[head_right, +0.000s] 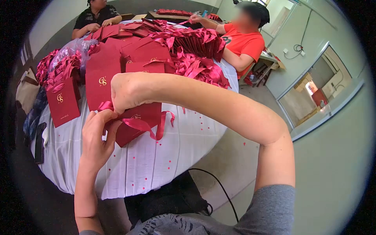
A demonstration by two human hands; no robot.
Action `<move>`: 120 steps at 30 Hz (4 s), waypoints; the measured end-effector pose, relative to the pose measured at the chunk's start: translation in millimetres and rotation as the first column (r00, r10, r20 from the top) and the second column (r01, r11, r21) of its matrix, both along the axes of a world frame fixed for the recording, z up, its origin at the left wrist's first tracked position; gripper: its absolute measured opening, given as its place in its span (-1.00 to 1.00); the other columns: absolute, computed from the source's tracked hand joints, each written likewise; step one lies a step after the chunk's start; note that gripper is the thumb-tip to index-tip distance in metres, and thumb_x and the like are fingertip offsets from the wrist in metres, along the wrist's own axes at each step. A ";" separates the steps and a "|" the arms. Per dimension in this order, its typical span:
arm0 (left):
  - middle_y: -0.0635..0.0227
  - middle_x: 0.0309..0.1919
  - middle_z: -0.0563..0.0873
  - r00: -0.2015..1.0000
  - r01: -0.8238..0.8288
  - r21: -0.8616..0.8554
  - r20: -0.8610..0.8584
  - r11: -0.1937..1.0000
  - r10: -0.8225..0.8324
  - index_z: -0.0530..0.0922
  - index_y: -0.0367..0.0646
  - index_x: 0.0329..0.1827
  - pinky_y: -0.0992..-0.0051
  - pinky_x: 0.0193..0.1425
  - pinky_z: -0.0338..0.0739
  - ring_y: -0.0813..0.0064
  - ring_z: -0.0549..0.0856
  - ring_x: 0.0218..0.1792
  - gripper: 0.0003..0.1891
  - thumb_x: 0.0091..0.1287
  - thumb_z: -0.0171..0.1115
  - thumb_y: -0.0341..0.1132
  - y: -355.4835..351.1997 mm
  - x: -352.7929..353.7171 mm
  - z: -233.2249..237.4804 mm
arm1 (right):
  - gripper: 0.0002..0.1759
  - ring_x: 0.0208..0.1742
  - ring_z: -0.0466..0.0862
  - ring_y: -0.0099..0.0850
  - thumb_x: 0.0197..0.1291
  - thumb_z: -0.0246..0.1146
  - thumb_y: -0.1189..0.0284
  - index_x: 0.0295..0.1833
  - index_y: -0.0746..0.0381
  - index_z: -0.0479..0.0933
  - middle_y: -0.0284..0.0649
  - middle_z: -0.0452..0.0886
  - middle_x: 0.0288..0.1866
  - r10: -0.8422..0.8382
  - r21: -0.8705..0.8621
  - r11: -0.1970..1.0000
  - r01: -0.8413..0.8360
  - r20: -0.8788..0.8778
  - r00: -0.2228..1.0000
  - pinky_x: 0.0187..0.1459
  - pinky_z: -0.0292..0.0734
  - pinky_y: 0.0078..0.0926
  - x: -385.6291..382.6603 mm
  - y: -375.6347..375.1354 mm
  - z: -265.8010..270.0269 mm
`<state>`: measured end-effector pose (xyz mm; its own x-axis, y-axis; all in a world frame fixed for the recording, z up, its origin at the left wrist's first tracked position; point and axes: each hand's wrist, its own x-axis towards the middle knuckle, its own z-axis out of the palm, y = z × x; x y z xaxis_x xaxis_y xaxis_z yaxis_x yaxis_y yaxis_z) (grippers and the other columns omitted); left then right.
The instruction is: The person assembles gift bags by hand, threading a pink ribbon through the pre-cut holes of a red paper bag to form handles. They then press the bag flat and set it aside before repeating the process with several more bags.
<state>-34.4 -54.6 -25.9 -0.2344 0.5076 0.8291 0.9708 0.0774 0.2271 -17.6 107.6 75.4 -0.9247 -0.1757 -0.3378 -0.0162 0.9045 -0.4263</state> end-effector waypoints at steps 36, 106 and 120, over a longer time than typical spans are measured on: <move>0.34 -0.46 0.63 0.999 -0.011 0.059 0.034 0.998 0.009 0.48 -0.25 -0.27 0.48 -0.37 0.23 0.46 0.54 -0.56 -0.72 -0.01 0.38 -0.61 4.7 2.2 -2.0 | -0.80 -0.34 0.58 -0.58 0.07 0.32 0.43 -0.37 0.39 0.62 -0.24 0.64 -0.40 -0.358 -0.755 0.645 -0.118 -0.434 0.827 -0.22 0.47 -0.62 -40.7 -6.7 -19.6; 0.40 -0.50 0.55 0.949 -0.276 -0.044 -0.172 0.960 0.265 0.54 -0.18 -0.35 0.38 -0.19 0.19 0.36 0.43 -0.40 -0.82 0.02 0.35 -0.52 13.8 15.4 21.7 | -0.83 -0.40 0.61 -0.23 0.18 0.26 0.43 -0.18 0.29 0.51 -0.16 0.60 -0.45 -0.382 -0.517 0.855 0.027 -0.596 0.706 -0.31 0.45 -0.34 149.0 43.4 -122.8; 0.26 -0.33 0.59 0.984 -0.173 -0.235 -0.006 0.957 0.176 0.57 -0.24 -0.15 0.36 -0.12 0.36 0.27 0.49 -0.25 -0.73 0.05 0.21 -0.62 27.4 9.5 37.1 | -0.84 -0.27 0.58 -0.61 0.17 0.23 0.65 -0.11 0.37 0.54 -0.31 0.60 -0.26 -0.715 -0.814 0.548 0.194 -0.335 0.614 -0.20 0.50 -0.63 181.2 75.7 -128.3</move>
